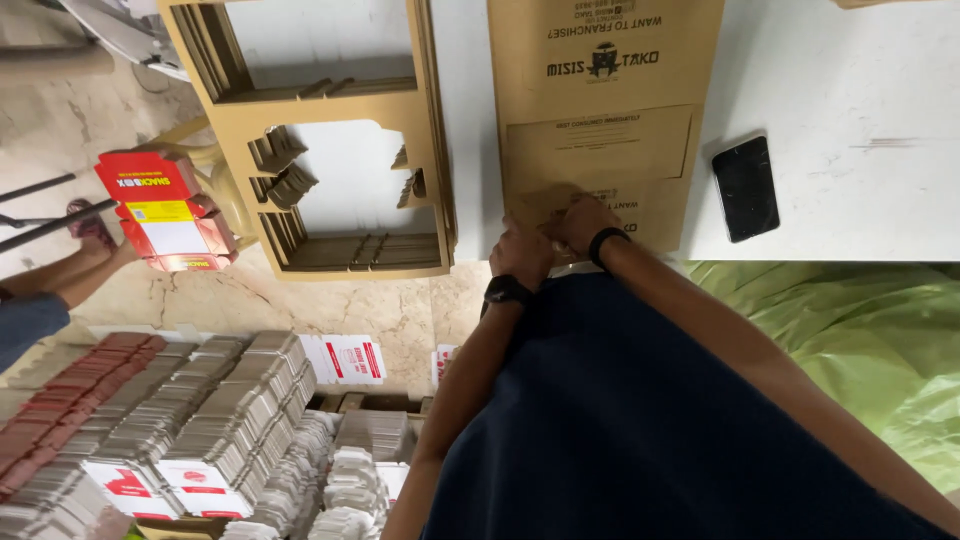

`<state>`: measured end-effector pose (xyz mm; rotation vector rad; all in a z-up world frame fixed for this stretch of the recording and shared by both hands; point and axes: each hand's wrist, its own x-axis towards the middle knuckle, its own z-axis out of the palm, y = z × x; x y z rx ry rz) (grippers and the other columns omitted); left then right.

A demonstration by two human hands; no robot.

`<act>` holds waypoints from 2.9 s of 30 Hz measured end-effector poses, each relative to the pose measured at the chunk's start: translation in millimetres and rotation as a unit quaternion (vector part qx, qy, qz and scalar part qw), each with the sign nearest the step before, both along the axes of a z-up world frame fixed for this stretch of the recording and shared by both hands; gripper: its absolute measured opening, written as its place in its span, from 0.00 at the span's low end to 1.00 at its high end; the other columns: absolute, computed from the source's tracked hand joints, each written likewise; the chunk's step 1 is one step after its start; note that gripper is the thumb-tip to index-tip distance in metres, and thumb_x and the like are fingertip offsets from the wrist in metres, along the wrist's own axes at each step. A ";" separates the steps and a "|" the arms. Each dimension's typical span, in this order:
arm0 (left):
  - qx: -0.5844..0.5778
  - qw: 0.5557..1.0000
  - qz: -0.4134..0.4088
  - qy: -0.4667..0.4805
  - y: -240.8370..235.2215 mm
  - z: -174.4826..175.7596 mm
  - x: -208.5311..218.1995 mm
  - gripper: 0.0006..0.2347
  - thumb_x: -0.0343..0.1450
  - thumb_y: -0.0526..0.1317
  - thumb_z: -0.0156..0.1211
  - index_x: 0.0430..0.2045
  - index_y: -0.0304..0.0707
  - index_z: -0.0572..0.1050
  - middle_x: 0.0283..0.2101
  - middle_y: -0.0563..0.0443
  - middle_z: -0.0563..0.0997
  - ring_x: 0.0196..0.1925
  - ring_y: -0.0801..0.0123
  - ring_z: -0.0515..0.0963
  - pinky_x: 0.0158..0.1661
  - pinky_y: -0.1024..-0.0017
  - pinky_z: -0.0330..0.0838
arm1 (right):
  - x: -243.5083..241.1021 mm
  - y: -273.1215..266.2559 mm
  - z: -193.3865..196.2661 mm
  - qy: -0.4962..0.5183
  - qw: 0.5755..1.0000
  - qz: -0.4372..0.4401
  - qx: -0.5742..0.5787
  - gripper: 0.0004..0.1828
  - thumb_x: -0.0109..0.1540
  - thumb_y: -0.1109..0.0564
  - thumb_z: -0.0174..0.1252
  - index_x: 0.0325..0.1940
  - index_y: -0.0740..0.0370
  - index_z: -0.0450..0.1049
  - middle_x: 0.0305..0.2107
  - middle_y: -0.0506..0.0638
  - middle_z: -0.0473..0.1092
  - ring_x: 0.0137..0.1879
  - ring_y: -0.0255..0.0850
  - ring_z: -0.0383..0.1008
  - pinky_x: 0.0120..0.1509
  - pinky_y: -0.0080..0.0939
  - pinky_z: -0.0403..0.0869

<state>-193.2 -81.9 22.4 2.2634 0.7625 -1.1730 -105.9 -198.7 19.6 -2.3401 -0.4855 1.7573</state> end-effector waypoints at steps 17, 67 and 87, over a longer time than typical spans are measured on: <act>0.024 0.993 0.065 0.097 -8.6 52.3 34.5 0.24 0.67 0.60 0.52 0.47 0.43 0.64 0.45 0.37 0.83 0.53 0.40 0.82 0.53 0.50 0.76 | -8.1 -19.0 -5.4 -0.004 0.980 -0.195 -0.041 0.21 0.61 0.48 0.55 0.13 0.53 0.72 0.09 0.44 0.67 0.18 0.35 0.67 0.25 0.39 0.72; -0.009 0.966 -0.251 -0.058 41.3 -13.6 60.2 0.17 0.72 0.50 0.49 0.18 0.43 0.80 0.20 0.46 0.81 0.29 0.60 0.85 0.27 0.64 0.79 | 3.3 4.9 -26.0 0.021 0.972 -0.232 0.015 0.14 0.56 0.45 0.59 0.18 0.49 0.81 0.10 0.43 0.72 0.20 0.38 0.73 0.36 0.37 0.76; -0.019 0.999 0.025 0.033 16.4 7.6 70.7 0.13 0.64 0.47 0.57 0.22 0.33 0.78 0.28 0.33 0.82 0.37 0.48 0.85 0.35 0.53 0.80 | -4.0 -2.7 -45.3 -0.017 0.969 -0.244 0.012 0.13 0.57 0.52 0.56 0.20 0.53 0.81 0.17 0.49 0.74 0.30 0.44 0.78 0.38 0.45 0.78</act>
